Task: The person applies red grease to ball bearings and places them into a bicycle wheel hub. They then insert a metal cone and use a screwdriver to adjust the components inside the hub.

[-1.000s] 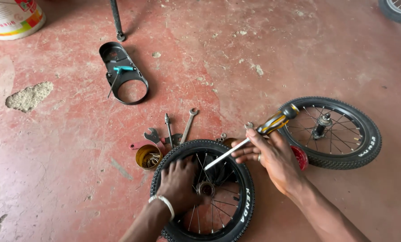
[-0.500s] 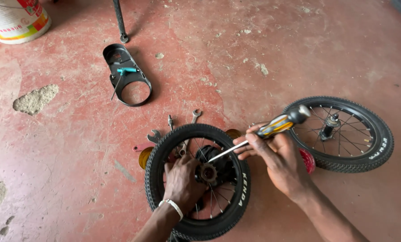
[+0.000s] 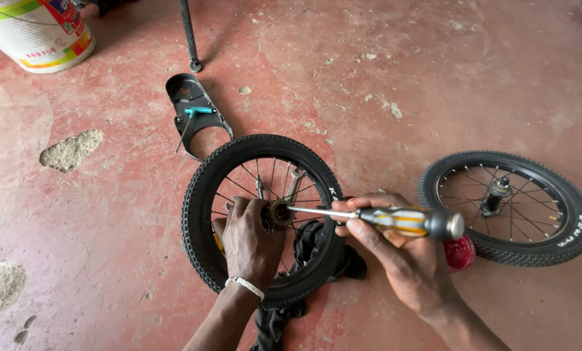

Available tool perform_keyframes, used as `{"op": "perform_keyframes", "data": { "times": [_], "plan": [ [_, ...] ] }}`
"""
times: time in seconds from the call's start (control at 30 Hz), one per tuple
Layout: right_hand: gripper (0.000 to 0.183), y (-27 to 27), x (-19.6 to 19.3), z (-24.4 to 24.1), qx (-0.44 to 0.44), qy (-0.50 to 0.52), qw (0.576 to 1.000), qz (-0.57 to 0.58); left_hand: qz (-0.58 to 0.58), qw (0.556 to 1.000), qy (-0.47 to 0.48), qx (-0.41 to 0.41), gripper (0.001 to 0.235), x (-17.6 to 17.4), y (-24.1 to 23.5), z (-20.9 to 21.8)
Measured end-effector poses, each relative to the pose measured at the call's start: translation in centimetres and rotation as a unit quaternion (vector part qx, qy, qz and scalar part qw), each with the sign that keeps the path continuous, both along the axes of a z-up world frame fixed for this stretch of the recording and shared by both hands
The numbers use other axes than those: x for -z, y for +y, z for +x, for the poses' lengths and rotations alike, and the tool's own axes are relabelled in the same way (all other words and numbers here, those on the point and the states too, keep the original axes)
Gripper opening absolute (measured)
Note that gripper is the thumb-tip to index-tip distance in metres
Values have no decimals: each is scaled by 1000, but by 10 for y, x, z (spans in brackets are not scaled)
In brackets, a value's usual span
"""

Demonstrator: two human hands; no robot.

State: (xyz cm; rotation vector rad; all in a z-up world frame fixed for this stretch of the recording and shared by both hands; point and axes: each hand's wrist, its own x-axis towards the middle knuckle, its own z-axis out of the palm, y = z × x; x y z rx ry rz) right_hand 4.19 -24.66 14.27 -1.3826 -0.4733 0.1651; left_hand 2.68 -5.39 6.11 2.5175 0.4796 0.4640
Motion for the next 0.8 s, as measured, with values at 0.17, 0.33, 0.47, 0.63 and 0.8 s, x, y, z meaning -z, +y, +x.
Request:
{"op": "perform_keyframes", "data": {
  "times": [0.17, 0.33, 0.47, 0.63, 0.8],
  "plan": [
    [24, 5, 0, -6, -10, 22, 1000, -15, 3, 1000, -9, -15, 26, 1, -3, 0],
    [25, 2, 2, -5, 2, 47, 999, -19, -2, 1000, -10, -10, 25, -1, -5, 0],
    [23, 4, 1, -7, -1, 27, 999, -22, 7, 1000, -13, -13, 25, -1, -9, 0],
    [20, 6, -1, -9, 0, 22, 999, -40, -10, 1000, 8, -16, 25, -2, -11, 2],
    [24, 7, 7, -12, -2, 1, 999, -40, -2, 1000, -22, -8, 25, 3, -10, 0]
  ]
}}
